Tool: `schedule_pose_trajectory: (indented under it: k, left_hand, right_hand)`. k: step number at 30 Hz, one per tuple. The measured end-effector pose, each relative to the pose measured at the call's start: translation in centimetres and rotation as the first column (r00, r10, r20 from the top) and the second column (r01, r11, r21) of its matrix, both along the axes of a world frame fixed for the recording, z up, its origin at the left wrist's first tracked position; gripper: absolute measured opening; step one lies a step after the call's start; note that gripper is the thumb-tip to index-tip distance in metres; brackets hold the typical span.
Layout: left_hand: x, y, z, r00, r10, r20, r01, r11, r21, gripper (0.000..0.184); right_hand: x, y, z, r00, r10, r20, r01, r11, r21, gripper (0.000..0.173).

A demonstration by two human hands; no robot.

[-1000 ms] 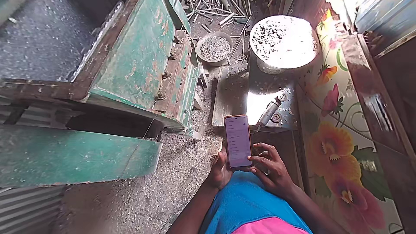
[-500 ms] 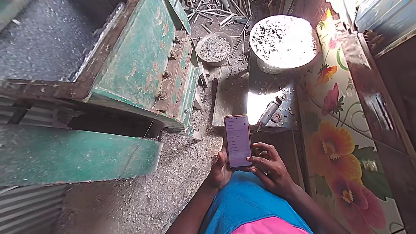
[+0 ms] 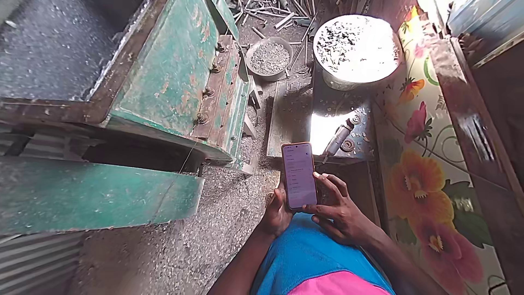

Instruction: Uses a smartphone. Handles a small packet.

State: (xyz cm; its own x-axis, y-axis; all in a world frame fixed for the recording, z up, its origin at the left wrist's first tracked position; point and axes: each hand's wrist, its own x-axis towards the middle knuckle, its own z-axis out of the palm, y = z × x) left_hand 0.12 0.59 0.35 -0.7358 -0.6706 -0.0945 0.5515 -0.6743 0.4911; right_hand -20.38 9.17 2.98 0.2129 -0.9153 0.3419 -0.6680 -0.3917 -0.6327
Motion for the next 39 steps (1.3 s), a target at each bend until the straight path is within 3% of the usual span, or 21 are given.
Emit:
schedule_pose_trajectory:
  k: [3,7,23,29,39]
  left_hand:
    - [0.0,-0.1,-0.1,0.999,-0.015,-0.051,0.014,1.0,-0.02,0.091]
    - [0.1,0.1,-0.1,1.0,-0.015,-0.017,0.015,1.0,-0.009,0.094]
    - [0.2,0.6,-0.5,0.999,-0.031,-0.011,0.031,0.999,-0.015,0.092]
    - [0.3,0.5,-0.5,0.999,-0.029,-0.037,0.028,1.0,-0.01,0.09]
    - [0.2,0.3,-0.4,0.998,-0.043,-0.046,0.042,0.999,-0.025,0.092]
  right_hand:
    - [0.2,0.1,-0.3,0.992,-0.062,0.114,0.072,0.993,-0.093,0.025]
    - [0.5,0.4,-0.8,0.976,-0.124,0.18,0.139,0.987,-0.074,0.027]
    - [1.1,0.0,-0.2,0.992,-0.122,-0.043,0.124,0.991,0.046,0.041]
    - [1.1,0.1,-0.5,0.973,-0.201,0.115,0.209,0.976,-0.06,0.043]
    - [0.7,0.4,-0.7,0.968,-0.217,0.127,0.222,0.975,-0.025,0.045]
